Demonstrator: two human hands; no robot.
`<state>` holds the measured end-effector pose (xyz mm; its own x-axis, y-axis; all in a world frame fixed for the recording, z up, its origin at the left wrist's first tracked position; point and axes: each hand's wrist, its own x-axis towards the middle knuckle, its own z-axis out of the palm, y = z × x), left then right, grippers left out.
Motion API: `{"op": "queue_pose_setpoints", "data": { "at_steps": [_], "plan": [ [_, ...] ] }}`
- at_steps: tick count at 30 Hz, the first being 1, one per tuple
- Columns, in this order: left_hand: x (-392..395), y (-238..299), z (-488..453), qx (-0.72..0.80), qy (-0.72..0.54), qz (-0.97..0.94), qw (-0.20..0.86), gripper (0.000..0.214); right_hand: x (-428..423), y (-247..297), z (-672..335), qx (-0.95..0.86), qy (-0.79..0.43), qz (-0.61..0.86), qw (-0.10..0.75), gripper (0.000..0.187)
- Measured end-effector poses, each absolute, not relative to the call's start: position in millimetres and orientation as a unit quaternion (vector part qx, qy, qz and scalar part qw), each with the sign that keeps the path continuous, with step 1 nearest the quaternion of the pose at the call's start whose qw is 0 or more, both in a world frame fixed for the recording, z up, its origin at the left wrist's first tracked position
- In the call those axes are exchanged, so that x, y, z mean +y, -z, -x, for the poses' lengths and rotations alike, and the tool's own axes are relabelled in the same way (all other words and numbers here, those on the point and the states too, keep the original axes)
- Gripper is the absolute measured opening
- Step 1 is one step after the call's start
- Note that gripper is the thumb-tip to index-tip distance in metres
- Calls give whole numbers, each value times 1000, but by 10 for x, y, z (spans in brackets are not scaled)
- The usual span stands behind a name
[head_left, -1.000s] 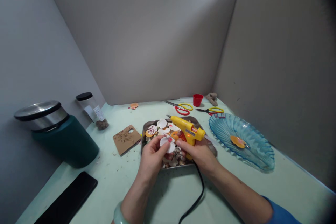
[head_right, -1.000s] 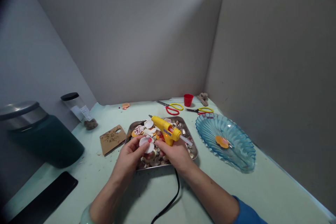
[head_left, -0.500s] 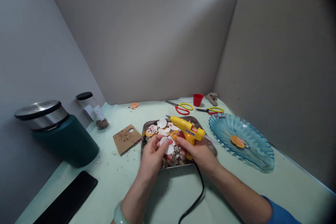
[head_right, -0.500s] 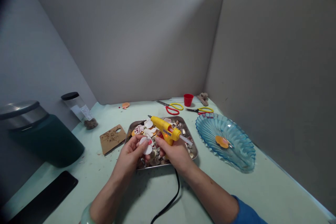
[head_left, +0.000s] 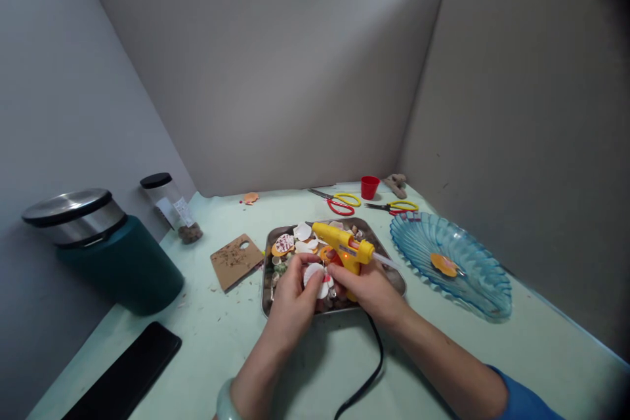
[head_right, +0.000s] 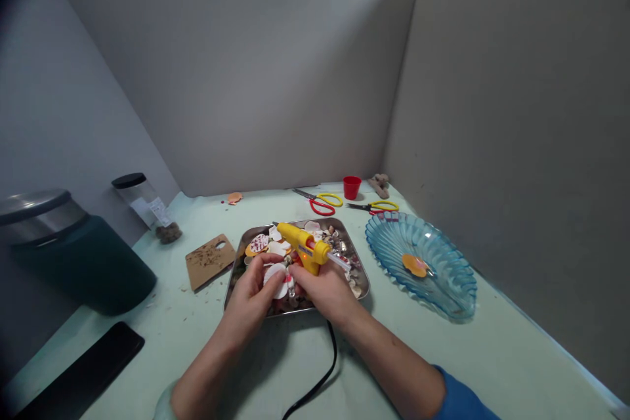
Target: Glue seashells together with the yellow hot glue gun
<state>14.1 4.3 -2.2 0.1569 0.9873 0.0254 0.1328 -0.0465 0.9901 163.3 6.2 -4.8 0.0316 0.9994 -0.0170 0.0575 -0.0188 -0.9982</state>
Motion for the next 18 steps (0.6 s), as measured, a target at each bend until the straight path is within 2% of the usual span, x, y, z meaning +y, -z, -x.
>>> {"op": "queue_pose_setpoints", "data": {
  "at_steps": [3,8,13,18],
  "plan": [
    [28,19,-128,472,-435,-589,492,37,62,13,-1626,-494,-462,544,497,15],
    [9,-26,-119,430,-475,-667,379,36,44,-123,-1615,-466,-437,541,547,19],
    [23,17,-124,400,-463,-735,291,24,33,-170,-1618,-463,-456,527,548,16],
    [35,26,-133,398,-476,-742,255,11,56,-128,-1615,-454,-454,513,570,23]
  ]
}}
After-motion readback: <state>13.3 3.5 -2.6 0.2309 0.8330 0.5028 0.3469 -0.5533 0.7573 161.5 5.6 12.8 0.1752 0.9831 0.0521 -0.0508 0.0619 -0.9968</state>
